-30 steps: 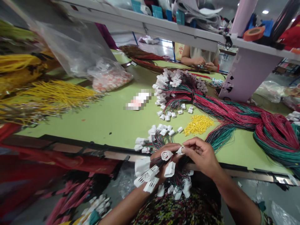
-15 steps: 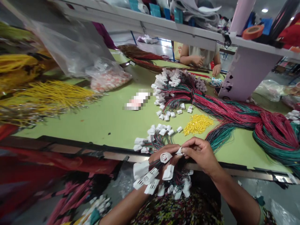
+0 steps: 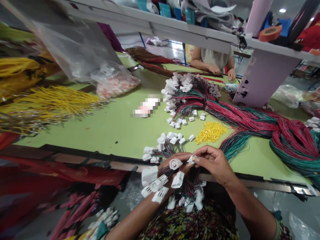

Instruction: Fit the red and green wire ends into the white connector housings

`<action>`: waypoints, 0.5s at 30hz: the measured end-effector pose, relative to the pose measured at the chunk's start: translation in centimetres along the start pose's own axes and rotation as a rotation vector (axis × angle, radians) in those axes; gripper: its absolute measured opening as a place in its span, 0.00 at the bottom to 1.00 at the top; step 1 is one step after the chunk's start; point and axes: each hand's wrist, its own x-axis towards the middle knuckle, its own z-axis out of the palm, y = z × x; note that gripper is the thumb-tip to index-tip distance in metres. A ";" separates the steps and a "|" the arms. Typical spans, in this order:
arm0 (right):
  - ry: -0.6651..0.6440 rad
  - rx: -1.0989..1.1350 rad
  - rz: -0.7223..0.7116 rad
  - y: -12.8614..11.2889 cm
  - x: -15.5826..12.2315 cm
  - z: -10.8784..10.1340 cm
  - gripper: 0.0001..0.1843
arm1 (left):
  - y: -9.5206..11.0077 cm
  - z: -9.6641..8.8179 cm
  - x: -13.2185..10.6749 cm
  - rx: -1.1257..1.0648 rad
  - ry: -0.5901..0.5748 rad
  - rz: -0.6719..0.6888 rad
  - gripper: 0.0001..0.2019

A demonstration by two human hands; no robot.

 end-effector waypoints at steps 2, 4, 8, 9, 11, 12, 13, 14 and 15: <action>0.004 -0.016 0.011 -0.1 0.1 -0.1 0.09 | 1.0 0.0 0.4 -0.051 -0.007 -0.076 0.06; -0.006 -0.043 0.004 -0.2 0.3 -0.2 0.08 | 2.2 -0.1 0.9 -0.129 -0.027 -0.199 0.06; -0.029 -0.137 -0.085 -0.4 0.6 -0.2 0.07 | 3.5 -0.3 1.6 -0.243 -0.077 -0.337 0.07; -0.027 -0.174 -0.126 -0.4 0.6 -0.2 0.07 | 3.6 -0.3 1.6 -0.251 -0.076 -0.343 0.07; -0.009 -0.280 -0.242 -0.7 0.5 -0.2 0.05 | 3.5 -0.4 1.6 -0.252 -0.066 -0.344 0.06; -0.003 -0.349 -0.308 -0.9 0.4 -0.1 0.04 | 3.4 -0.4 1.6 -0.249 -0.063 -0.341 0.06; -0.004 -0.422 -0.372 -1.2 0.4 -0.1 0.03 | 3.4 -0.4 1.5 -0.243 -0.064 -0.333 0.06; -0.014 -0.495 -0.426 -1.5 0.3 -0.1 0.02 | 3.3 -0.5 1.5 -0.240 -0.071 -0.322 0.06; -0.032 -0.561 -0.469 -1.9 0.2 -0.1 0.03 | 3.2 -0.5 1.5 -0.240 -0.081 -0.309 0.06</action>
